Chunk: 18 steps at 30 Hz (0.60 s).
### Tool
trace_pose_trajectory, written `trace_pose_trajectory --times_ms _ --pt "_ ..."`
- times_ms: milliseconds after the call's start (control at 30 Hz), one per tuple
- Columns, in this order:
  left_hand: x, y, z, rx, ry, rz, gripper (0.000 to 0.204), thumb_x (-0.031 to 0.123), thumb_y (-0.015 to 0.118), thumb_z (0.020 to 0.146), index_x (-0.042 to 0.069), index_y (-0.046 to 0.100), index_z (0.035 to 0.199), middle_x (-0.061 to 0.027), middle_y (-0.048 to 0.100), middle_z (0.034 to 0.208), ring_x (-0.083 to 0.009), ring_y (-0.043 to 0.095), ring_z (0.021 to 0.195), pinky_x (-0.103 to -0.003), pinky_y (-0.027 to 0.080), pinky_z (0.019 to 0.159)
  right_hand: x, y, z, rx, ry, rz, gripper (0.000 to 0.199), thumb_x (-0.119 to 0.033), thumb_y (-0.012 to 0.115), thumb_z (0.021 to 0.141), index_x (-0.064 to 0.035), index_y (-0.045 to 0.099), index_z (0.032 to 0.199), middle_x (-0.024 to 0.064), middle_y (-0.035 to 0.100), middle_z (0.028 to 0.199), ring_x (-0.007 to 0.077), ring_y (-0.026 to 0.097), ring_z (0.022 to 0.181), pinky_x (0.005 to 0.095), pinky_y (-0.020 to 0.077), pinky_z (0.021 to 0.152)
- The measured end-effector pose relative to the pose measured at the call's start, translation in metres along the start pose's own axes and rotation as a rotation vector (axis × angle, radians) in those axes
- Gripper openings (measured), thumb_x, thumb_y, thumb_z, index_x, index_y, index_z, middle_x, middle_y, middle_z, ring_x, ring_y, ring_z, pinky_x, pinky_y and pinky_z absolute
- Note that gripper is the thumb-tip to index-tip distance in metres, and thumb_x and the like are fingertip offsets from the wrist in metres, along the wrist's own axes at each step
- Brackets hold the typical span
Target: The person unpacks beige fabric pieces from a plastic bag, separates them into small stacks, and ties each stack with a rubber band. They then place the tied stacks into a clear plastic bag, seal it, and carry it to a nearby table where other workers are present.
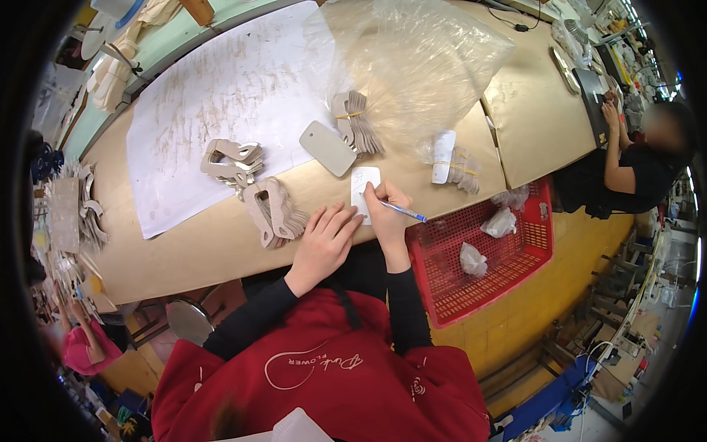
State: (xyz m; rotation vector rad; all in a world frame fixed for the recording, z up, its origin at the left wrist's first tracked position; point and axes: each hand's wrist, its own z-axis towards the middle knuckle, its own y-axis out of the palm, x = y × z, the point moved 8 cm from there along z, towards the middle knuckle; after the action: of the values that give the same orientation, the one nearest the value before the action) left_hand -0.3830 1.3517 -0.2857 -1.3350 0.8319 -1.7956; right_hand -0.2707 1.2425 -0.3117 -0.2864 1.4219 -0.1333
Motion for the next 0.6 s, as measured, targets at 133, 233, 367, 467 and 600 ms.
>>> trace_pose_trajectory --times_ms 133,233,367,467,600 --pt "-0.0006 0.0008 -0.0006 -0.004 -0.004 -0.006 0.041 0.011 0.063 0.084 0.011 0.061 0.125 -0.0055 0.057 0.131 -0.0253 0.049 0.129 -0.045 0.036 0.110 -0.0034 0.0012 0.0007 0.003 -0.007 -0.032 0.034 0.002 0.068 0.083 0.0005 0.042 0.062 0.0009 0.047 0.055 0.0047 0.040 0.054 0.0266 0.0345 0.049" --pt "-0.0007 0.0013 -0.0008 -0.004 -0.003 0.006 0.041 0.011 0.063 0.085 0.011 0.061 0.125 -0.0056 0.057 0.131 -0.0253 0.050 0.129 -0.045 0.036 0.110 -0.0044 0.0068 0.0016 -0.044 -0.030 -0.060 0.032 0.003 0.068 0.083 0.0004 0.043 0.062 0.0002 0.047 0.054 0.0047 0.039 0.053 0.0274 0.0338 0.048" --pt "-0.0003 0.0017 -0.0008 -0.002 0.000 0.011 0.041 0.011 0.063 0.084 0.011 0.061 0.126 -0.0058 0.057 0.130 -0.0254 0.050 0.129 -0.045 0.036 0.110 -0.0042 0.0070 0.0011 -0.042 -0.065 -0.081 0.031 0.003 0.068 0.082 0.0009 0.044 0.062 0.0009 0.046 0.053 0.0055 0.038 0.051 0.0279 0.0333 0.047" --pt "-0.0004 0.0020 -0.0009 -0.002 0.001 0.013 0.042 0.011 0.063 0.084 0.011 0.061 0.126 -0.0060 0.058 0.130 -0.0254 0.050 0.129 -0.045 0.036 0.110 -0.0045 0.0072 0.0000 -0.064 -0.076 -0.075 0.030 0.003 0.068 0.081 0.0011 0.045 0.062 0.0016 0.045 0.052 0.0062 0.037 0.050 0.0282 0.0328 0.047" --pt "-0.0004 0.0024 -0.0010 -0.003 0.001 0.011 0.043 0.011 0.063 0.084 0.011 0.061 0.127 -0.0061 0.058 0.130 -0.0255 0.050 0.130 -0.045 0.036 0.110 -0.0082 0.0059 -0.0010 -0.061 -0.092 -0.071 0.030 0.003 0.068 0.081 0.0010 0.045 0.062 0.0010 0.044 0.052 0.0060 0.037 0.051 0.0282 0.0317 0.047"
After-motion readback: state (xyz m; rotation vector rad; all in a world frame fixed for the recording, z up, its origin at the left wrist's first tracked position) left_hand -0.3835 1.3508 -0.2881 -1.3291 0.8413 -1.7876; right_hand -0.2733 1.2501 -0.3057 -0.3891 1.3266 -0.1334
